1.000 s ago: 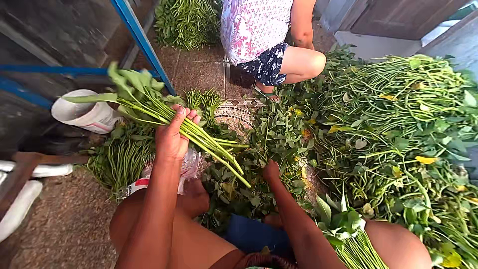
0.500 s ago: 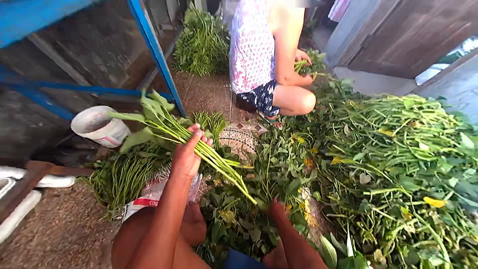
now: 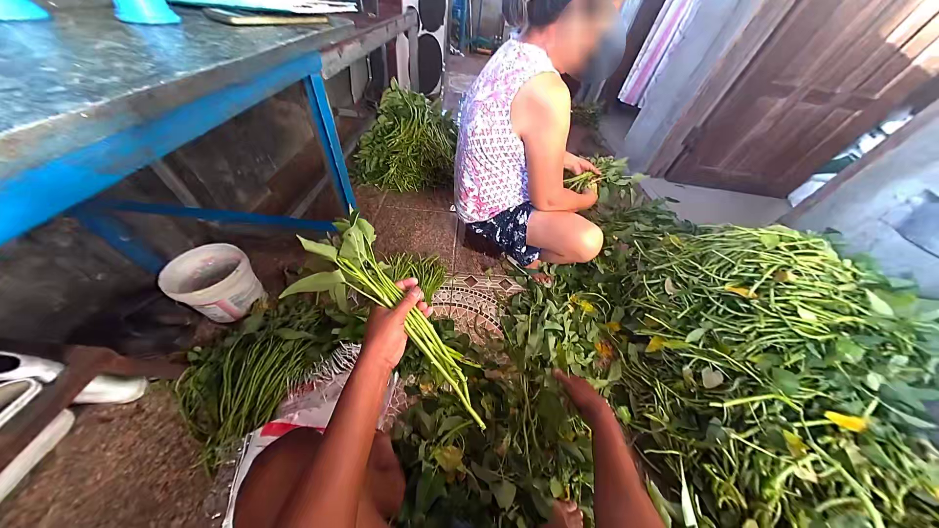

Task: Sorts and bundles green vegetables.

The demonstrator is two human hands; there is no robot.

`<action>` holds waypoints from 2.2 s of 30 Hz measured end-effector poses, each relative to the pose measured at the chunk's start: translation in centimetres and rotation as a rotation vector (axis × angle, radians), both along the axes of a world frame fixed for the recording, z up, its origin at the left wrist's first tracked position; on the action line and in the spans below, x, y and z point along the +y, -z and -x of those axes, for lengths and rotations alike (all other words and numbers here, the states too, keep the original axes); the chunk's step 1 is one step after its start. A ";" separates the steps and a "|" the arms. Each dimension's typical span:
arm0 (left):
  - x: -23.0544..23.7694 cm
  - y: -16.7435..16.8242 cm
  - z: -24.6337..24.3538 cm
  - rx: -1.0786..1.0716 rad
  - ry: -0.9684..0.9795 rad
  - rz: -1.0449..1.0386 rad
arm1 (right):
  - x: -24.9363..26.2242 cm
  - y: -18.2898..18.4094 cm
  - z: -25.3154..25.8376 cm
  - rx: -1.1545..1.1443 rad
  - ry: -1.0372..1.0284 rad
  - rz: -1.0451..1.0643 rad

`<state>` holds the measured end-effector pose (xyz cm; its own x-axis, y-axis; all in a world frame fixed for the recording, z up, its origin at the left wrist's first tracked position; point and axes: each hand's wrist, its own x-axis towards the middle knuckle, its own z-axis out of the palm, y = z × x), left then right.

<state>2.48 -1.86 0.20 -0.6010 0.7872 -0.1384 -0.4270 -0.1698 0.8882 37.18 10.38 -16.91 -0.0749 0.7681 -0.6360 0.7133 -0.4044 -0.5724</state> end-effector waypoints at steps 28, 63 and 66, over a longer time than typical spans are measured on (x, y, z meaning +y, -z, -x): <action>4.2 2.3 -6.7 0.124 0.341 0.164 | -11.5 -8.1 5.1 0.534 0.306 -0.679; 0.4 2.1 -2.0 -0.102 0.296 0.134 | -14.2 -10.5 13.2 1.501 -0.251 0.489; 0.6 2.2 -0.9 -0.043 0.194 0.125 | -17.0 -12.1 12.9 1.331 -0.023 0.344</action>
